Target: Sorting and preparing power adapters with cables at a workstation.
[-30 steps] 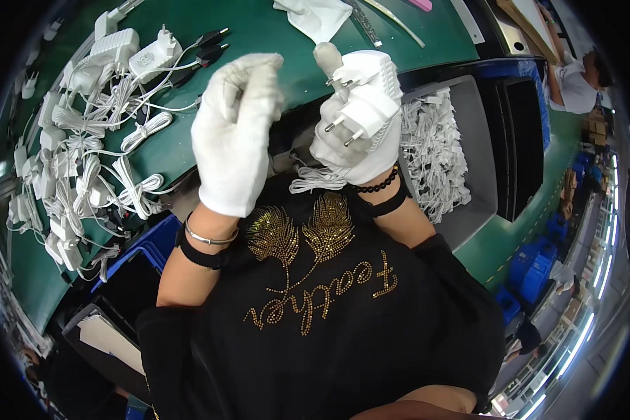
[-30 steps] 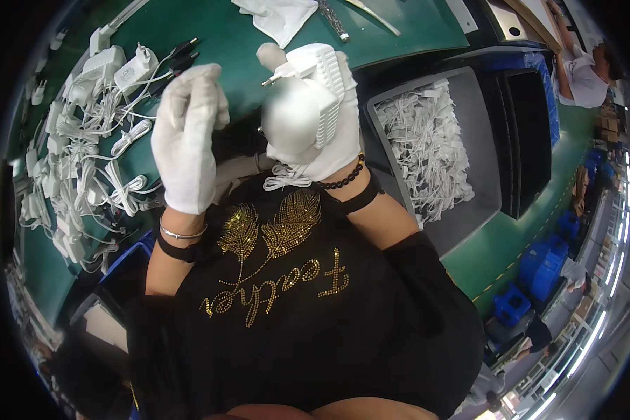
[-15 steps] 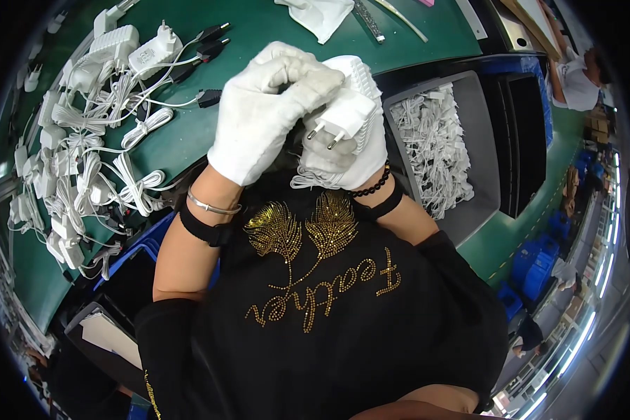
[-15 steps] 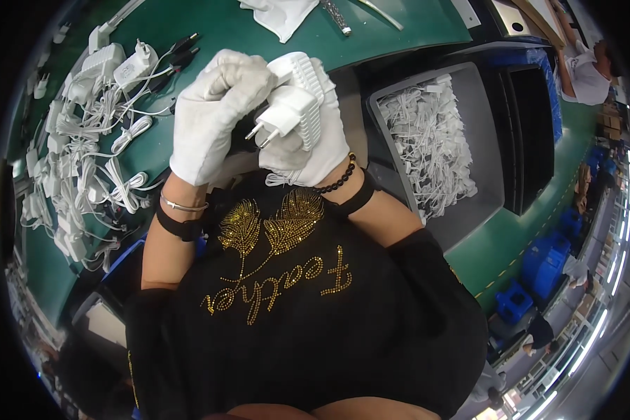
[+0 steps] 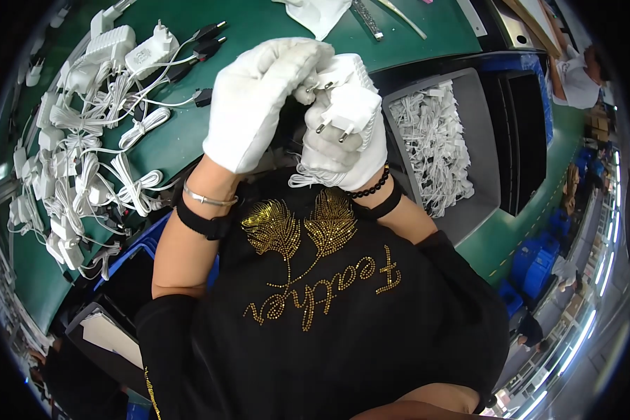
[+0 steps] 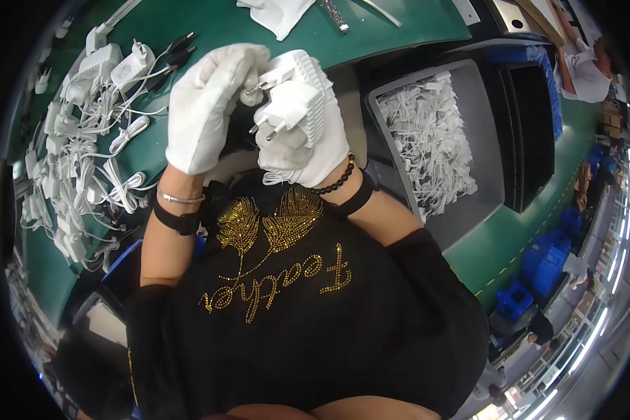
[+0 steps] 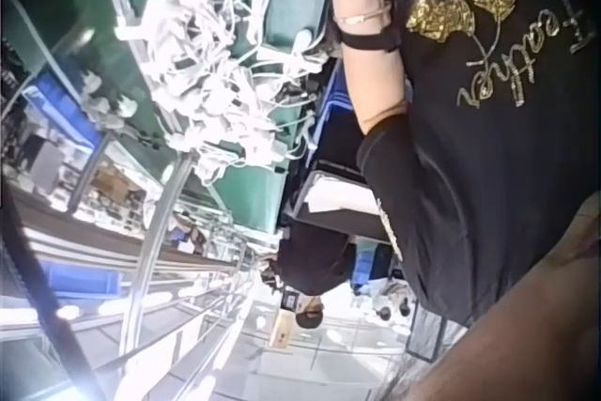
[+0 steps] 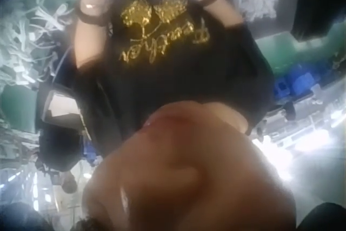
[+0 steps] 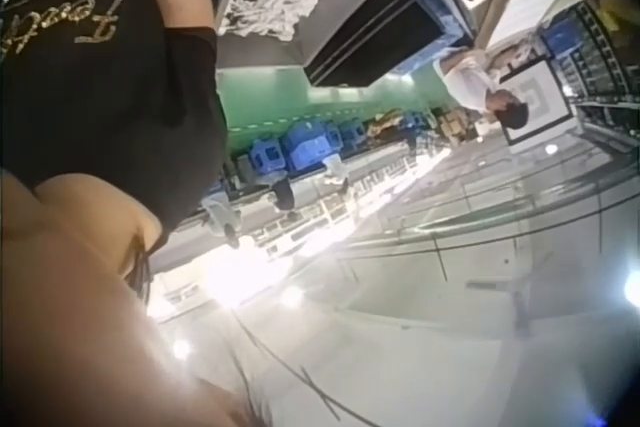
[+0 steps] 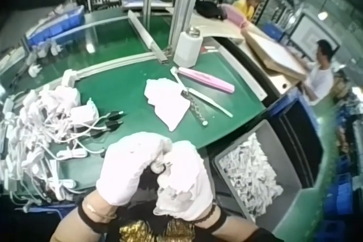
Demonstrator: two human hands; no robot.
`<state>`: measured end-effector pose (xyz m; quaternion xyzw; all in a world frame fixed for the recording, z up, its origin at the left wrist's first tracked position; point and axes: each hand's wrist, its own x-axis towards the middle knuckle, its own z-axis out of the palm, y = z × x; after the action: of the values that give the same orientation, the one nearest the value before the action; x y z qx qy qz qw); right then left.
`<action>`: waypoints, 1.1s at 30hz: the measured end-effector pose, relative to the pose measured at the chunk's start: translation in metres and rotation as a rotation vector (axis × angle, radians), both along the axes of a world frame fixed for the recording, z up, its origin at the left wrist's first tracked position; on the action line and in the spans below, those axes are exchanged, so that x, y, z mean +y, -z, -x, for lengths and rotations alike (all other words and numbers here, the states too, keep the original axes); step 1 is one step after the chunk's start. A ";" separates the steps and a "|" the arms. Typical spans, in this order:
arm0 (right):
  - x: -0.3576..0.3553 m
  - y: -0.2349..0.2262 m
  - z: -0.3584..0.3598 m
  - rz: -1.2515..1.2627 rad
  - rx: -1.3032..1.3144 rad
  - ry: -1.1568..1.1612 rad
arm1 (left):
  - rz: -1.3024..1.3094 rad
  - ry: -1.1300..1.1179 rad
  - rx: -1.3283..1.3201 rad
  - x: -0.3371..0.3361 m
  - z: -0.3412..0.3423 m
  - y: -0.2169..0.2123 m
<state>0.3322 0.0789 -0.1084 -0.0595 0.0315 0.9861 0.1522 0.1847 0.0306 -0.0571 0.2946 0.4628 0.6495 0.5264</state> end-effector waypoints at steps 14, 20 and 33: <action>0.010 -0.047 -0.037 -0.260 0.047 0.331 | -0.195 -0.170 0.730 -0.003 -0.018 0.001; 0.025 -0.122 -0.155 -0.787 -0.306 1.068 | -0.096 -0.183 0.660 0.003 -0.010 0.002; 0.096 0.016 -0.332 -0.575 -1.555 1.255 | 0.191 -0.136 1.109 -0.024 -0.018 -0.001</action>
<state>0.6639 0.1753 -0.1246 -0.6132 -0.2865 0.3895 0.6246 0.2025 0.0069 -0.0557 0.5126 0.7445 0.3852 0.1858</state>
